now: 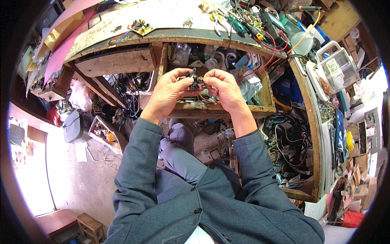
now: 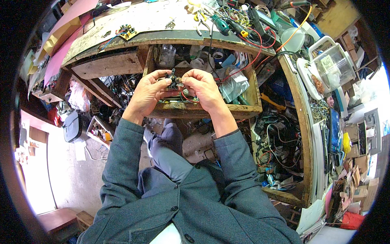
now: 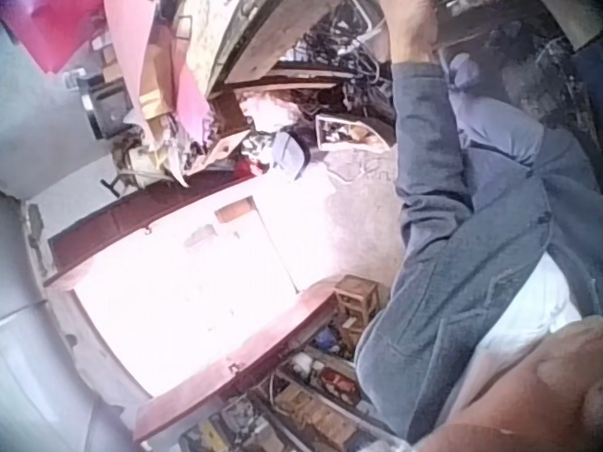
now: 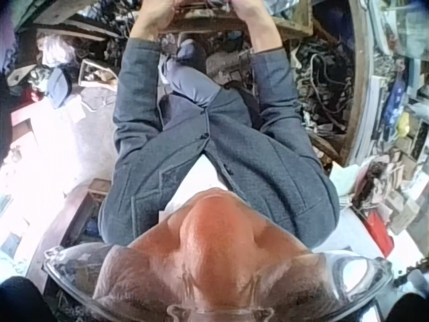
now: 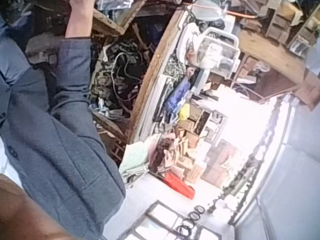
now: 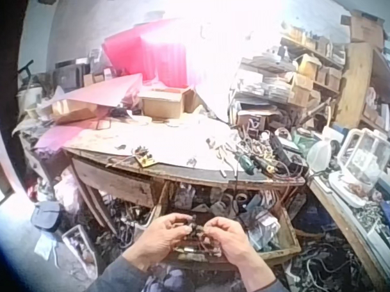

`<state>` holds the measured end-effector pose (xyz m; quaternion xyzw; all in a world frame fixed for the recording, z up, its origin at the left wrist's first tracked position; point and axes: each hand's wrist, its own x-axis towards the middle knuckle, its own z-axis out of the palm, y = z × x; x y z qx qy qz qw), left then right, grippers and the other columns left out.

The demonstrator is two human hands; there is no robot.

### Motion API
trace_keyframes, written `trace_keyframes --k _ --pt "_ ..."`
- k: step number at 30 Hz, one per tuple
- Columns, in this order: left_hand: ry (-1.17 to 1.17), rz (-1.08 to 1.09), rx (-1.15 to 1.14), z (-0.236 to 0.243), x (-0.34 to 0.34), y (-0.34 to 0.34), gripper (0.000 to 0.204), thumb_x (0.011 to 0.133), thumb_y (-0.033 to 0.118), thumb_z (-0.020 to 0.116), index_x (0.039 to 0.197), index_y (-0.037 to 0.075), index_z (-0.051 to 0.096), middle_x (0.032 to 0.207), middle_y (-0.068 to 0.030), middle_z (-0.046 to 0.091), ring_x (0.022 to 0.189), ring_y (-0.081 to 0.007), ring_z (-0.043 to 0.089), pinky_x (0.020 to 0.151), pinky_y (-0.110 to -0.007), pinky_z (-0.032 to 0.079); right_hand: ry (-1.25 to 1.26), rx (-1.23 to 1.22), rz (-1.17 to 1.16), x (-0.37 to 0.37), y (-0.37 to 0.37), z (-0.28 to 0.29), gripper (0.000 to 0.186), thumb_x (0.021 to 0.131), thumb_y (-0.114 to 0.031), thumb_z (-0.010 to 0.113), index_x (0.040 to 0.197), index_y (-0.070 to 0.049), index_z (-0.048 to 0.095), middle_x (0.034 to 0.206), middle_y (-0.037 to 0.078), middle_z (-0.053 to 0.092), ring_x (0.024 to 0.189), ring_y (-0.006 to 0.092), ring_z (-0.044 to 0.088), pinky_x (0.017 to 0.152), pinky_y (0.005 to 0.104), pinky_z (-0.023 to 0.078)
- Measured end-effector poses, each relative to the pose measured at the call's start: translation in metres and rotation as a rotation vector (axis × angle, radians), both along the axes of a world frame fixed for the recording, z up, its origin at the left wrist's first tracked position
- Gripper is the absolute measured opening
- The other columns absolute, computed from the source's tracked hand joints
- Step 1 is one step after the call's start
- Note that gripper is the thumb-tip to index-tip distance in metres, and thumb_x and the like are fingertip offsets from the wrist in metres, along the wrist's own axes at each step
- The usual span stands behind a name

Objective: The person works on a small electronic component at a cluttered workbench. They use a multimeter to test the component, then use a screwdriver to adjust a screw on the component. The person continues to manipulate the component and wires by hand.

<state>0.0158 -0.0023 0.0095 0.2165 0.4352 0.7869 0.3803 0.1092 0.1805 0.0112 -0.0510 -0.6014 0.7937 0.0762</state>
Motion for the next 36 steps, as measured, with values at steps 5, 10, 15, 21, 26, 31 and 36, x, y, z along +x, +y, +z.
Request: trace_keyframes --k 5,10,15,21,26,31,36 --pt "0.009 -0.007 -0.002 0.0 0.0 0.0 0.033 0.096 0.007 0.06 0.125 -0.005 0.05 0.108 -0.0144 0.066 0.095 -0.0247 0.07 0.085 -0.039 0.061 -0.01 0.014 0.005 -0.001 0.001 -0.002 0.007 0.092 -0.011 0.066 0.089 -0.005 0.066 0.073 -0.004 0.061 0.057 0.0026 0.046 0.051 0.0186 0.034" --pt "0.003 0.006 -0.002 -0.001 0.0 0.0 0.035 0.095 0.007 0.063 0.126 -0.004 0.051 0.107 -0.0137 0.066 0.093 -0.0238 0.07 0.084 -0.039 0.061 -0.023 0.026 0.008 -0.001 0.0 -0.002 0.007 0.091 -0.012 0.067 0.09 -0.006 0.066 0.073 -0.005 0.061 0.057 0.0021 0.047 0.051 0.0188 0.035" --pt "0.005 0.011 -0.024 -0.004 -0.002 0.001 0.035 0.092 0.004 0.065 0.124 -0.004 0.051 0.105 -0.0136 0.066 0.09 -0.0226 0.069 0.081 -0.038 0.062 -0.032 0.076 -0.008 -0.001 -0.002 0.0 0.007 0.091 -0.012 0.067 0.09 -0.006 0.066 0.074 -0.005 0.062 0.058 0.0018 0.049 0.051 0.0188 0.036" --pt "0.008 0.038 -0.067 0.003 0.002 0.002 0.034 0.092 0.003 0.066 0.121 -0.004 0.05 0.105 -0.0137 0.065 0.088 -0.0212 0.069 0.076 -0.036 0.063 -0.039 0.089 -0.011 -0.001 -0.004 0.001 0.006 0.092 -0.011 0.067 0.09 -0.005 0.065 0.076 -0.004 0.063 0.058 0.0011 0.049 0.051 0.018 0.036" --pt "-0.007 0.055 -0.074 0.002 0.001 0.003 0.033 0.091 0.003 0.066 0.119 -0.005 0.05 0.103 -0.0126 0.064 0.087 -0.02 0.069 0.075 -0.036 0.063 -0.035 0.113 -0.01 -0.001 -0.004 0.0 0.006 0.092 -0.01 0.067 0.09 -0.004 0.065 0.076 -0.004 0.063 0.059 0.0005 0.048 0.051 0.0178 0.036" --pt "-0.002 0.065 -0.079 0.0 0.0 0.005 0.032 0.09 0.002 0.065 0.118 -0.004 0.05 0.099 -0.0106 0.064 0.085 -0.0181 0.067 0.075 -0.035 0.063 -0.029 0.153 -0.015 -0.002 -0.005 -0.002 0.007 0.092 -0.009 0.067 0.09 -0.003 0.065 0.077 -0.004 0.063 0.062 0.0008 0.049 0.053 0.0178 0.037" --pt "0.04 0.079 -0.106 0.0 0.001 0.005 0.03 0.09 0.001 0.064 0.117 -0.003 0.052 0.097 -0.0099 0.064 0.085 -0.0192 0.068 0.074 -0.034 0.063 -0.034 0.185 -0.01 0.0 -0.009 0.004 0.009 0.092 -0.01 0.067 0.089 -0.002 0.065 0.078 -0.004 0.063 0.064 0.0019 0.05 0.054 0.0187 0.038"
